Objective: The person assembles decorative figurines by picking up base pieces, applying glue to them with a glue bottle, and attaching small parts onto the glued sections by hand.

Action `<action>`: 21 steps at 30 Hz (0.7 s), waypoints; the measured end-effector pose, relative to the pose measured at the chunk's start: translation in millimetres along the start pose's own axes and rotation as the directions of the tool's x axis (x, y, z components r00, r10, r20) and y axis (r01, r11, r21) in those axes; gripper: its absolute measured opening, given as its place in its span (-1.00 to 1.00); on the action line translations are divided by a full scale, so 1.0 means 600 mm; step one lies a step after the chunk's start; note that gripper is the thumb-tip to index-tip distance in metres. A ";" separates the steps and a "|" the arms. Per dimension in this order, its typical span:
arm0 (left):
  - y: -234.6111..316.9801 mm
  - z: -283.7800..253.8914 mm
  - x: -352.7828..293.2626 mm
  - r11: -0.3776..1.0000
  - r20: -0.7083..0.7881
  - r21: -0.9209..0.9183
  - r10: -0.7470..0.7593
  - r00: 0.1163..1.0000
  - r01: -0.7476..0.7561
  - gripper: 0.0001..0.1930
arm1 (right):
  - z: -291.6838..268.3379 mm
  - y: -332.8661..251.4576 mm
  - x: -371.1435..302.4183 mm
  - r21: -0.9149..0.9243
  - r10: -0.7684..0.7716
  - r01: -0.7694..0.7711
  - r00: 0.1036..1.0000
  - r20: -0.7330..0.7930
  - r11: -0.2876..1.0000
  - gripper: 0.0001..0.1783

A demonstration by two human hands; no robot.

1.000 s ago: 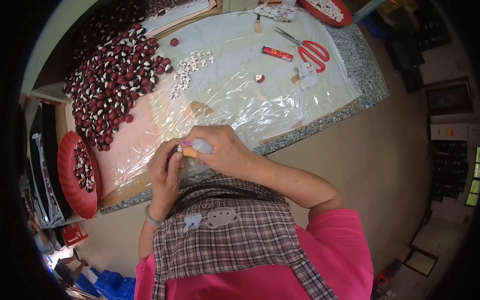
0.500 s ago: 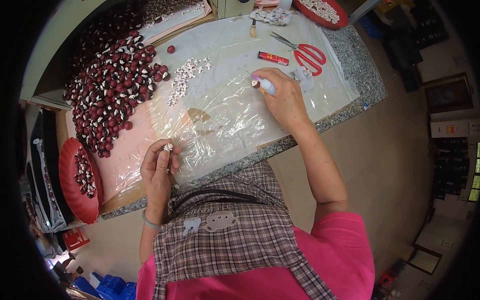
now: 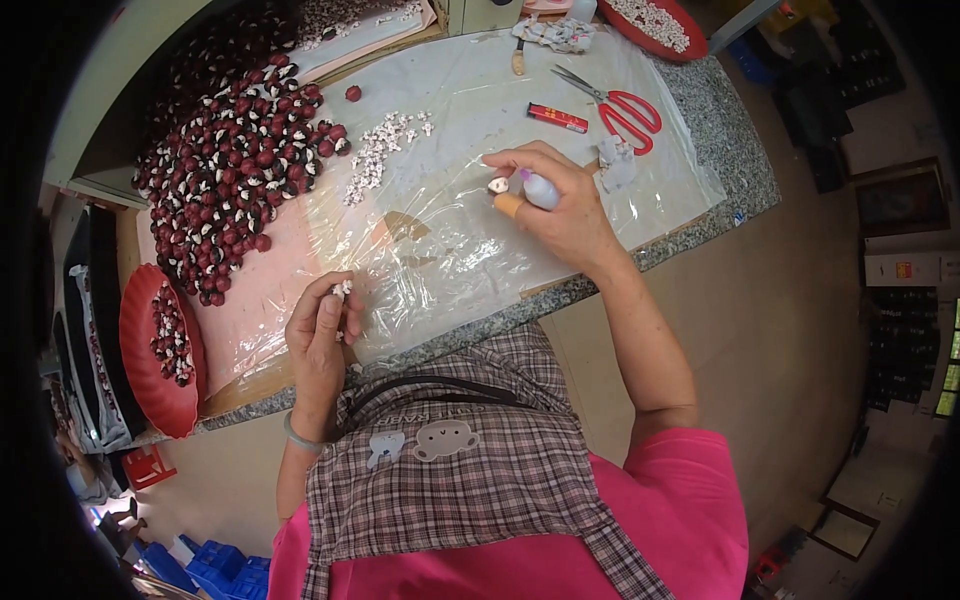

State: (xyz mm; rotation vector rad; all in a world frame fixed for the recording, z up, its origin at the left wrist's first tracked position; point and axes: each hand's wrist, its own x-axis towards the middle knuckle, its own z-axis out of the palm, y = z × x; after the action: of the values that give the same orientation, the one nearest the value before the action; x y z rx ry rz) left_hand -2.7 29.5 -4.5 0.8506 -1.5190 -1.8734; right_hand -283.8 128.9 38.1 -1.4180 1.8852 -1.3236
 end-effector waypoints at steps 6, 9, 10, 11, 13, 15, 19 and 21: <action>0.046 -0.041 -0.008 0.995 -0.252 -0.042 0.081 0.964 -0.095 -0.79 | 0.038 -0.035 -0.022 0.213 -0.113 0.120 0.993 -0.048 0.970 -0.45; 0.077 -0.143 -0.022 0.829 -0.362 0.496 0.468 0.806 -0.259 -0.81 | 0.049 -0.047 -0.029 0.217 -0.189 0.196 0.980 -0.054 0.956 -0.45; 0.088 -0.169 -0.026 0.790 -0.470 0.574 0.533 0.703 -0.215 -0.80 | 0.054 -0.053 -0.028 0.237 -0.211 0.214 0.977 -0.041 0.948 -0.46; 0.095 -0.220 -0.038 0.702 -0.437 0.703 0.550 0.712 -0.111 -0.79 | 0.058 -0.056 -0.029 0.254 -0.231 0.231 0.973 -0.032 0.939 -0.47; 0.117 -0.257 -0.038 0.313 -0.229 0.950 0.702 0.675 -0.003 -0.79 | 0.068 -0.058 -0.032 0.273 -0.212 0.208 0.977 -0.018 0.939 -0.49; 0.119 -0.291 -0.040 0.206 -0.198 0.975 0.617 0.762 0.086 -0.76 | 0.077 -0.059 -0.035 0.285 -0.216 0.214 0.976 -0.023 0.934 -0.48; 0.113 -0.273 -0.039 -0.063 -0.079 0.986 0.634 0.769 0.152 -0.72 | 0.091 -0.063 -0.036 0.305 -0.240 0.230 0.971 -0.007 0.924 -0.47; 0.122 -0.213 -0.029 -0.002 -0.040 0.998 0.676 0.735 0.056 -0.73 | 0.098 -0.065 -0.039 0.320 -0.249 0.229 0.968 0.022 0.919 -0.45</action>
State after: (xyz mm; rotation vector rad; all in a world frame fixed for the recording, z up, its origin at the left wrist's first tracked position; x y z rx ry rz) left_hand 110.6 -49.4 50.0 1.2122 -2.2166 0.2087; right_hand -209.7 124.5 41.4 -1.5311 1.4130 -1.5919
